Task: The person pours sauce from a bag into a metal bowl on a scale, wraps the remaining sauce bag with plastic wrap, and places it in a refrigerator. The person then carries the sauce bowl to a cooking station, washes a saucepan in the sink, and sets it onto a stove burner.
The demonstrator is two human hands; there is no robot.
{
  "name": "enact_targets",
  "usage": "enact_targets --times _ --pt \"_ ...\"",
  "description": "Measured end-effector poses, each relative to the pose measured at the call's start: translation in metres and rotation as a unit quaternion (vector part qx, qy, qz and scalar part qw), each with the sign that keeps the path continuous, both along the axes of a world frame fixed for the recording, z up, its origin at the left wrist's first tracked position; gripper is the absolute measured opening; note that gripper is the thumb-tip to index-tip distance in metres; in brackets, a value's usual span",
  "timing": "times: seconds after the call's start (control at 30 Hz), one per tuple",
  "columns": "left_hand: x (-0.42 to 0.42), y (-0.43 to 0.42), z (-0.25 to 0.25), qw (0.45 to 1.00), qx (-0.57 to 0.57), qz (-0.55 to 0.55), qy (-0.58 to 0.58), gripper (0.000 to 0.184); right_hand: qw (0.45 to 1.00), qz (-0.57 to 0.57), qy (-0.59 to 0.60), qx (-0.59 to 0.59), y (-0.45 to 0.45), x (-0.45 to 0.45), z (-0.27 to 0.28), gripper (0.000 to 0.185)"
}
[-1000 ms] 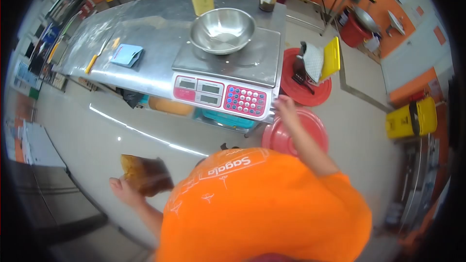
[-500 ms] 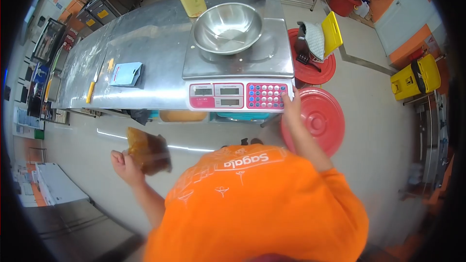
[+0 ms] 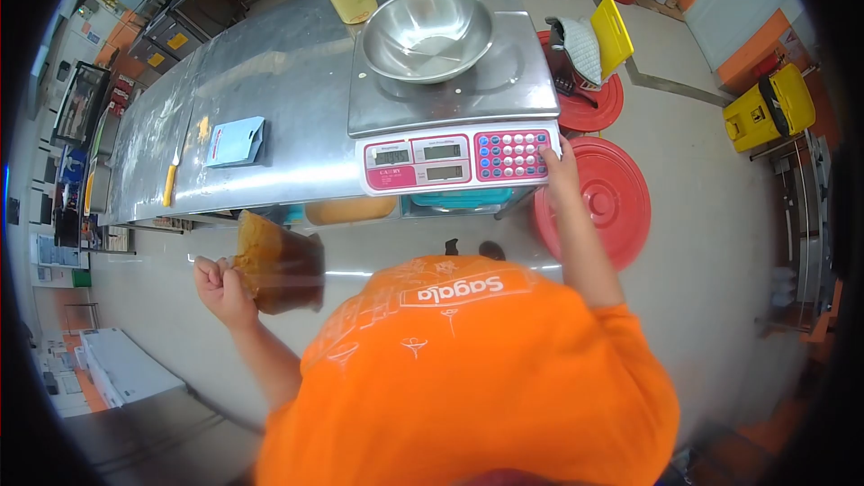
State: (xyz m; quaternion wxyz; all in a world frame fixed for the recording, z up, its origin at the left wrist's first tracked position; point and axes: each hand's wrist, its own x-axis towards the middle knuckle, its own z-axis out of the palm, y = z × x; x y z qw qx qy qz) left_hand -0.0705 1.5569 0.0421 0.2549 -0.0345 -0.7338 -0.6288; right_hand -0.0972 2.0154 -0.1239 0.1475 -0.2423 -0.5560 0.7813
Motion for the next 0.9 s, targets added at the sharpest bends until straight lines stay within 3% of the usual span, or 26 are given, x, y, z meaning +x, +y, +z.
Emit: enact_targets --times 0.13,0.33,0.6,0.67,0.77,0.9 --pt "0.002 0.000 0.005 0.999 0.013 -0.020 -0.022 0.025 0.996 0.031 0.006 -0.082 0.004 0.003 0.005 0.055" --pt "0.000 0.002 0.005 0.999 0.031 -0.036 -0.009 0.027 0.993 0.048 0.022 -0.103 0.005 0.004 0.007 0.056" --pt "-0.003 0.005 -0.002 0.999 0.029 -0.025 -0.028 0.027 0.995 0.048 0.003 -0.093 0.004 0.004 0.011 0.055" --pt "-0.003 0.005 -0.005 0.999 0.037 -0.028 -0.029 0.027 1.000 0.022 -0.019 0.002 0.003 0.001 0.007 0.055" --pt "-0.002 0.007 -0.007 0.999 0.034 -0.020 -0.027 0.026 0.998 -0.003 -0.042 0.044 -0.003 0.000 0.011 0.054" --pt "-0.001 0.008 -0.008 0.999 0.030 -0.014 -0.032 0.026 0.999 0.014 -0.032 -0.007 0.001 0.002 0.012 0.054"
